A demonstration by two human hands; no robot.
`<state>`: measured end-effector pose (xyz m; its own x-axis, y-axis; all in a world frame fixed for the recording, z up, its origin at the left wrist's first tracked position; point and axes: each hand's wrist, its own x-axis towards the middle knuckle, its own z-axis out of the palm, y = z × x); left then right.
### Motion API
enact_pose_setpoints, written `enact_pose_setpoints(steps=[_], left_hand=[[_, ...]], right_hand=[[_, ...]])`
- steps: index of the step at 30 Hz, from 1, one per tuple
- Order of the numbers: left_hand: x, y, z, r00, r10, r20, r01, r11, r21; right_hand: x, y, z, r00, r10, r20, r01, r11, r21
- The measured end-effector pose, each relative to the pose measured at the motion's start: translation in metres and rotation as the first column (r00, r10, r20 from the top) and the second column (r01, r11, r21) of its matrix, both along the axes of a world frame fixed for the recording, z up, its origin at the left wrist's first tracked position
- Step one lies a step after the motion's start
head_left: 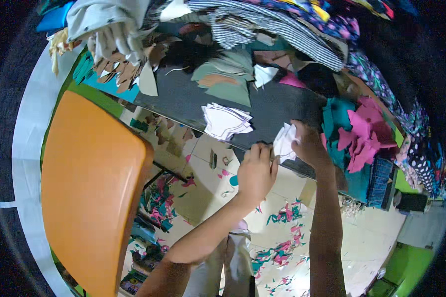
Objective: Sorting and stacking fabric scraps on a workshop table.
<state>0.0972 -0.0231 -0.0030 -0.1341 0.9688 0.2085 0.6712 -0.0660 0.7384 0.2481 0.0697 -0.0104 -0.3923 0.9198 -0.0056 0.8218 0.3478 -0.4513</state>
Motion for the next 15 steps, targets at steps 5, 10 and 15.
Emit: enact_pose_setpoints(steps=[5,10,15], left_hand=[[0.014,0.006,-0.004,0.989,0.001,-0.148,-0.013,0.997,-0.079],[0.019,0.006,-0.009,0.988,0.031,-0.152,-0.035,0.999,-0.026],[0.020,0.010,-0.010,0.992,0.000,-0.123,0.000,1.000,-0.001]], right_hand=[[-0.006,-0.005,0.021,0.987,0.065,0.150,-0.098,0.969,0.227],[-0.008,-0.003,0.025,0.967,0.251,0.036,-0.249,0.914,0.319],[-0.009,-0.012,0.039,0.941,0.335,0.059,-0.336,0.889,0.313]])
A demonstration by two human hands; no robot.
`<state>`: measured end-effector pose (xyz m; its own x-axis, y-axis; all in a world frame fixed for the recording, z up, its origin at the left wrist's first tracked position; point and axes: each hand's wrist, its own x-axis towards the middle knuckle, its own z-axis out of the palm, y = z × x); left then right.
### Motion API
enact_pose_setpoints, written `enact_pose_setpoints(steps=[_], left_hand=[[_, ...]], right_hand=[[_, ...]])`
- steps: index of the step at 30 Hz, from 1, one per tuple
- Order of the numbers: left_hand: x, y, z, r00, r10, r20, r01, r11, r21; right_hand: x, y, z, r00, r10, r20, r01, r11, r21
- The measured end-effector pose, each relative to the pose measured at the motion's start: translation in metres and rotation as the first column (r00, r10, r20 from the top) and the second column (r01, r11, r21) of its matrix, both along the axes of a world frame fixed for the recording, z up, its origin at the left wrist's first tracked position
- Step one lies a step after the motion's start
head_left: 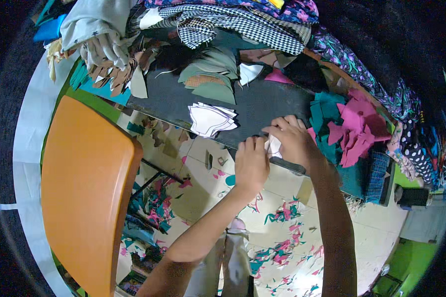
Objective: Sorting and stacking fabric scraps on a workshop table.
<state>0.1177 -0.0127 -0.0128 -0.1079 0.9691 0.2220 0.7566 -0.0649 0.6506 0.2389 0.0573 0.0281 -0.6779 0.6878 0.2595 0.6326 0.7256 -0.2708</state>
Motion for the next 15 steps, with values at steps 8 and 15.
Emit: enact_pose_setpoints(steps=[8,15], left_hand=[[0.002,0.000,0.006,0.940,-0.022,0.340,0.028,0.999,-0.015],[-0.050,0.001,0.017,0.900,0.054,0.432,-0.108,0.989,0.102]], right_hand=[[0.021,0.017,0.011,0.989,0.098,0.107,-0.113,0.983,0.145],[0.005,0.029,0.020,0.990,-0.113,-0.083,0.079,0.940,-0.331]])
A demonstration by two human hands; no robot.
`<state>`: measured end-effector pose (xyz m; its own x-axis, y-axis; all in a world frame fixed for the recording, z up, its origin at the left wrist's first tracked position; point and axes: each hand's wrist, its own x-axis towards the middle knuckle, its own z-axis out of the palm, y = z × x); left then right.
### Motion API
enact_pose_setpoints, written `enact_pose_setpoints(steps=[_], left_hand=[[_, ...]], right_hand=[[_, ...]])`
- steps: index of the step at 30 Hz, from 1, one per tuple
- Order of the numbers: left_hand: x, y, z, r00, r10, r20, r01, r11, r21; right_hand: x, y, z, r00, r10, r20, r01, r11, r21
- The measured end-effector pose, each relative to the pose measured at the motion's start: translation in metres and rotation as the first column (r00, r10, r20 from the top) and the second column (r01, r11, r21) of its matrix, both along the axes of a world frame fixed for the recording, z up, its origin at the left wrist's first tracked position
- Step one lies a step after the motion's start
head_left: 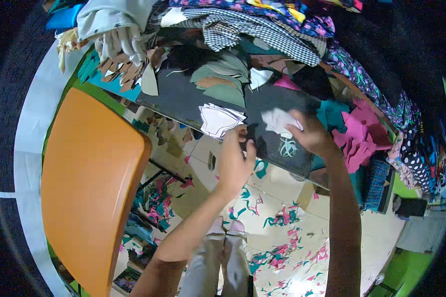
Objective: Sorting and stacking fabric scraps on a workshop table.
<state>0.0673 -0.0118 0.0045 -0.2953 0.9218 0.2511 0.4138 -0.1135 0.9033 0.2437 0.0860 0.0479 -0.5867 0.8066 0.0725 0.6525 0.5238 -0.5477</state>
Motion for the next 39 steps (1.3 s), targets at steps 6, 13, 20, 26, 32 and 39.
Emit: enact_pose_setpoints(steps=[6,13,20,26,32,39], left_hand=[[-0.041,0.006,-0.001,0.969,0.204,-0.138,-0.195,0.978,0.078],[-0.075,0.003,-0.012,0.970,0.239,-0.050,-0.242,0.969,-0.046],[-0.089,0.006,-0.019,0.965,0.262,-0.023,-0.263,0.964,-0.030],[-0.099,0.007,-0.013,0.980,0.196,0.040,-0.192,0.977,-0.091],[-0.104,0.020,-0.020,0.983,0.172,0.060,-0.159,0.971,-0.178],[-0.106,0.029,-0.024,0.992,0.104,-0.064,-0.111,0.987,-0.119]], right_hand=[[-0.063,0.014,-0.020,0.980,0.087,-0.177,-0.122,0.974,-0.193],[-0.133,0.017,-0.018,0.974,0.171,0.150,-0.147,0.976,-0.159],[-0.138,0.005,-0.036,0.995,0.066,0.079,-0.089,0.938,0.336],[-0.104,-0.013,-0.073,0.968,-0.167,-0.190,0.225,0.911,0.347],[-0.119,-0.004,-0.074,0.950,-0.149,-0.273,0.206,0.959,0.193],[-0.124,-0.012,-0.061,0.918,-0.295,-0.264,0.377,0.855,0.355]])
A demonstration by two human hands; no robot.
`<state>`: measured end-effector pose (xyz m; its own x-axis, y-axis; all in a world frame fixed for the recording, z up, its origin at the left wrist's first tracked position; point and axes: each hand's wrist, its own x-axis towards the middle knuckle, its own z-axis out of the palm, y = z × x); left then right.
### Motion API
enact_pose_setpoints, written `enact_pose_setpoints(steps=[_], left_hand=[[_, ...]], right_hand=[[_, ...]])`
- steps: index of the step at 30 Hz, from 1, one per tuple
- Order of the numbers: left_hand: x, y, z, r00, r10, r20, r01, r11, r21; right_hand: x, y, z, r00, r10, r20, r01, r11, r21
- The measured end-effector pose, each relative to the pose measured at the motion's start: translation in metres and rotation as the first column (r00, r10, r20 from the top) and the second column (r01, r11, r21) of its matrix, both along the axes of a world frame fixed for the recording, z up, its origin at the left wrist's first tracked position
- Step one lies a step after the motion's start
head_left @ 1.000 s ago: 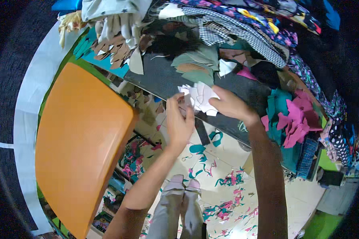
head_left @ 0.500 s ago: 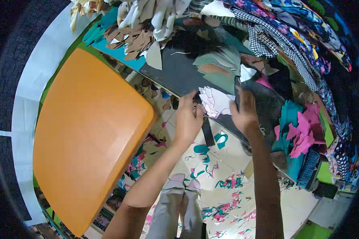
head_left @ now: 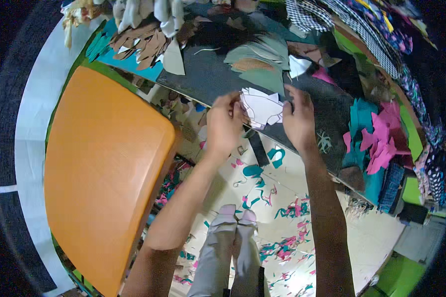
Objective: Sorting and stacking fabric scraps on a workshop table.
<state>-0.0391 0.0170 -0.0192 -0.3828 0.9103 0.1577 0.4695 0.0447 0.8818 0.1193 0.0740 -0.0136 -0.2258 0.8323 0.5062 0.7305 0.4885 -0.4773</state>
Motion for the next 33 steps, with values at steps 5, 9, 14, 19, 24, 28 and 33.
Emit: enact_pose_setpoints(steps=[5,9,14,19,24,28,33], left_hand=[[0.003,-0.012,0.001,0.997,-0.021,0.073,0.021,1.000,0.004],[0.002,-0.019,0.011,0.997,-0.080,-0.017,0.079,0.996,-0.044],[0.001,-0.023,0.026,0.951,-0.205,-0.232,0.199,0.979,-0.047],[-0.008,-0.005,0.045,0.763,-0.450,-0.463,0.480,0.875,-0.059],[-0.018,0.016,0.058,0.534,-0.556,-0.637,0.529,0.808,-0.261],[-0.019,0.035,0.069,0.404,-0.716,-0.569,0.514,0.693,-0.506],[-0.024,0.047,0.064,0.333,-0.696,-0.637,0.579,0.684,-0.444]], right_hand=[[0.007,-0.028,0.010,0.984,-0.176,-0.031,0.147,0.896,-0.419],[0.000,-0.046,0.009,0.961,-0.221,-0.169,0.149,0.921,-0.359],[0.000,-0.056,0.017,0.981,-0.178,-0.074,0.159,0.964,-0.212],[0.008,-0.013,0.016,0.991,0.103,-0.088,-0.111,0.990,-0.089],[0.017,0.000,0.022,0.907,0.403,0.126,-0.364,0.897,-0.250],[0.019,-0.002,0.034,0.843,0.498,0.205,-0.411,0.841,-0.352],[0.017,0.002,0.037,0.838,0.490,0.240,-0.355,0.824,-0.441]])
